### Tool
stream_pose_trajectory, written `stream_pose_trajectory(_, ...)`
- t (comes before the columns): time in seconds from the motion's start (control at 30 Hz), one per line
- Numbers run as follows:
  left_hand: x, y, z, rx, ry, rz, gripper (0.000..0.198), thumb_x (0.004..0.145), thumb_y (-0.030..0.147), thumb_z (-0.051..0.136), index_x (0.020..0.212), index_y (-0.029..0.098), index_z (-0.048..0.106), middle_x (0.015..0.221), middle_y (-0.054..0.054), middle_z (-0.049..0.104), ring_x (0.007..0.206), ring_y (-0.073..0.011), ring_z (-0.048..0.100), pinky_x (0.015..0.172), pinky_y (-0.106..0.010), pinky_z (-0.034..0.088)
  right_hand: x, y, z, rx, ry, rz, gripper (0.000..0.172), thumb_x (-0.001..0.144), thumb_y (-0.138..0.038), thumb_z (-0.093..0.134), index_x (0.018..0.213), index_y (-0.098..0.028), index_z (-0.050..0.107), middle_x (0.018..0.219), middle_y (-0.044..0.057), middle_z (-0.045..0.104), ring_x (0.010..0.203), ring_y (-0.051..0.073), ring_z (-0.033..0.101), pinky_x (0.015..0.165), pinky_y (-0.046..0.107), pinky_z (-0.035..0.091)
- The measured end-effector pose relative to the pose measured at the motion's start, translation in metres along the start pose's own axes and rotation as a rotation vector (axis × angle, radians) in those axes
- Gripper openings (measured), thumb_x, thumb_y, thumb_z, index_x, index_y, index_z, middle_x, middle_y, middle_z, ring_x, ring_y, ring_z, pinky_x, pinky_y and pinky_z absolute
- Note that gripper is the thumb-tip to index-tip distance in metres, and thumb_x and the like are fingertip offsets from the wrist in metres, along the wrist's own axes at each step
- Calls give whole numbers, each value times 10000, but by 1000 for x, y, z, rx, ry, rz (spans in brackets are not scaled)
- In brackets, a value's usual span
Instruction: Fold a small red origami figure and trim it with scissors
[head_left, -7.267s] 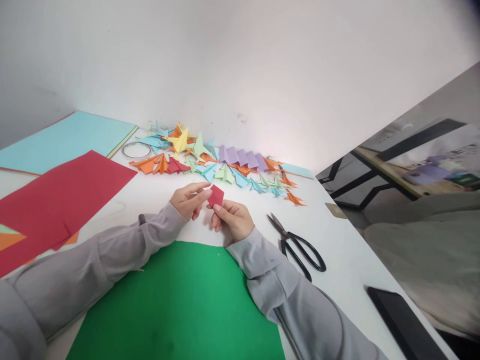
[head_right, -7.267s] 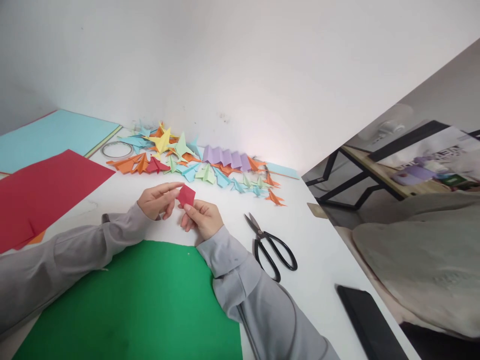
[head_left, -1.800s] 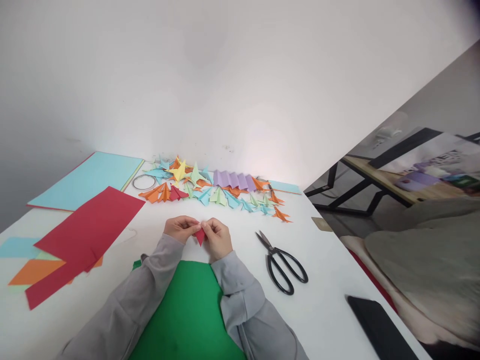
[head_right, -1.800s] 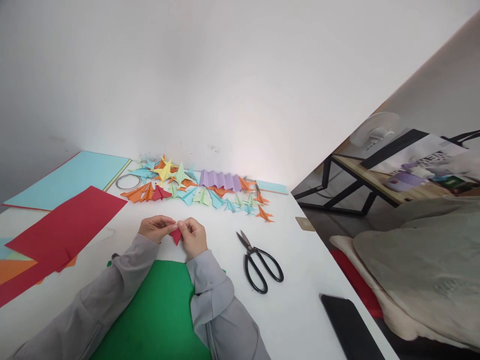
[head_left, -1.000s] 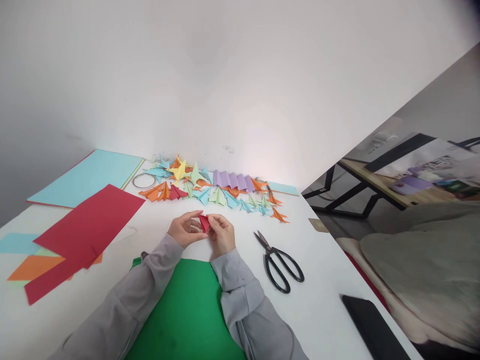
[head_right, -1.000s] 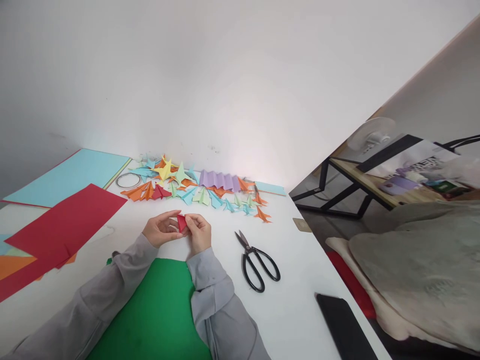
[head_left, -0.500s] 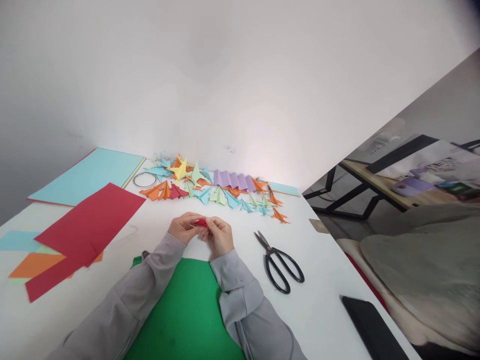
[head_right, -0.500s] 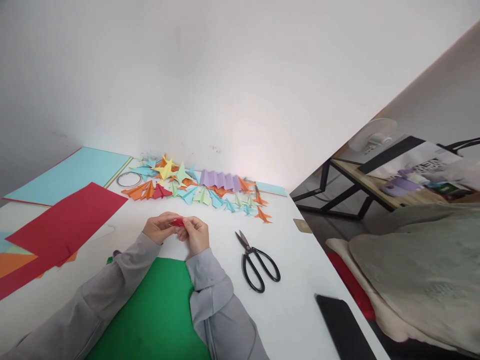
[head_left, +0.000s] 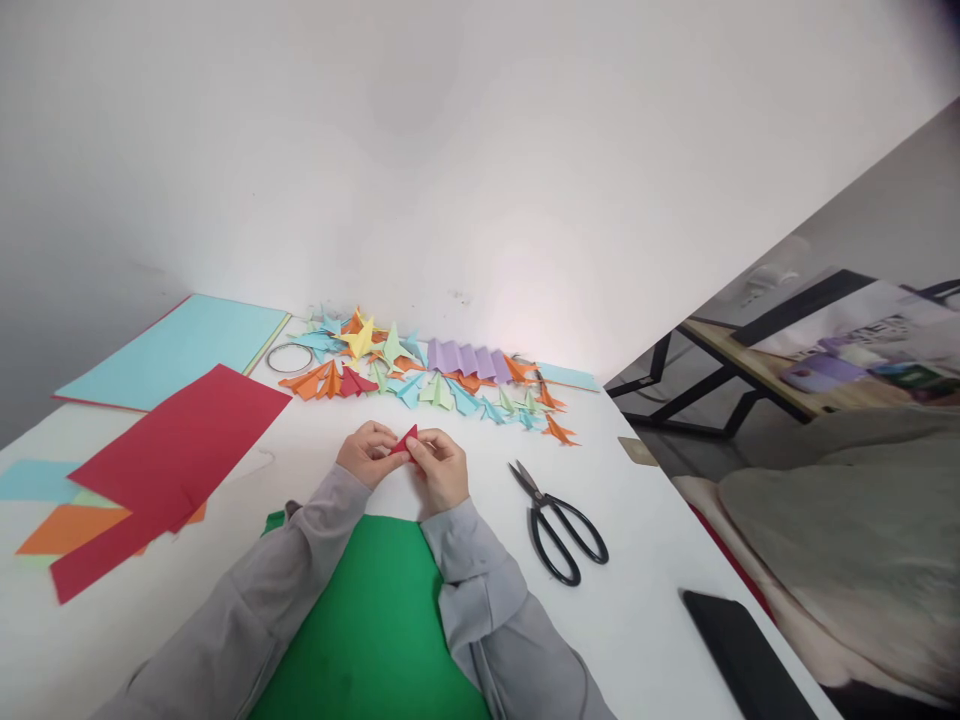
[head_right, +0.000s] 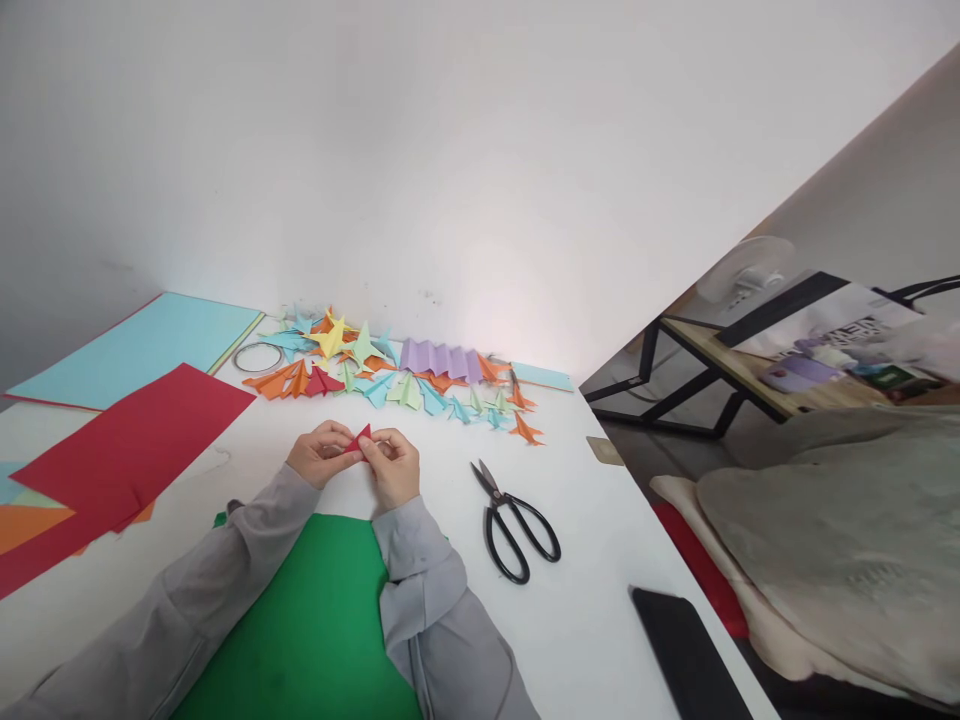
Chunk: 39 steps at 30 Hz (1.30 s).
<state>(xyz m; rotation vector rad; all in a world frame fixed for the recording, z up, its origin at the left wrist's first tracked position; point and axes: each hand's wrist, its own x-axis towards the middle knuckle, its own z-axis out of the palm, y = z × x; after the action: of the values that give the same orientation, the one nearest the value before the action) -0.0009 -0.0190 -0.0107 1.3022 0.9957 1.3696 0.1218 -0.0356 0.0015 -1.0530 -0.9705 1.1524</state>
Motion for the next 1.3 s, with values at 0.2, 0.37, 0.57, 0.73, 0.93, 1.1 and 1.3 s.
stream_pose_trajectory(0.2,-2,15,2,-232,-44,-205,276,536,338,767,607,126,606,577,-20,640,529,-110,577,558,-260,501,0,-1,0,198,-19,84,247,610,-313,717,633,-181,510,350,-84,480,308,48,345,350,183,220)
stream_pose_trajectory(0.37,1,22,0,-223,94,-198,309,484,271,799,645,132,574,483,26,597,413,-83,524,430,-211,433,1,-1,-2,225,-94,130,218,546,-220,733,699,-172,585,398,-76,547,302,54,405,337,178,274)
stream_pose_trajectory(0.57,4,23,-1,-363,217,-165,484,417,173,822,854,126,619,653,-3,672,582,-109,610,555,-227,481,-1,-3,1,62,-232,155,209,553,-259,751,698,-155,643,461,-33,612,343,73,492,355,184,358)
stream_pose_trajectory(0.73,5,20,-2,-486,127,-345,339,486,247,800,759,108,654,575,-11,653,500,-86,577,500,-211,454,-1,-2,1,111,-150,93,250,594,-322,745,729,-163,607,460,-24,623,364,92,529,369,186,394)
stream_pose_trajectory(0.93,5,21,-4,-367,108,-278,249,511,257,781,684,117,669,482,7,619,407,-95,542,455,-237,453,-4,-3,5,66,-115,59,247,619,-373,721,679,-164,604,535,-8,646,441,107,571,400,203,444)
stream_pose_trajectory(1.1,1,22,0,-186,72,-211,235,538,257,764,709,111,695,479,2,623,394,-93,537,417,-222,465,0,1,3,123,-76,84,262,601,-363,732,742,-181,608,484,-37,626,352,101,525,365,220,437)
stream_pose_trajectory(1.3,-1,17,1,-225,32,-255,328,537,255,765,822,99,719,546,-27,658,449,-128,578,464,-275,510,2,4,0,138,-84,75,246,612,-324,721,791,-188,622,440,-53,601,327,106,520,346,217,431)
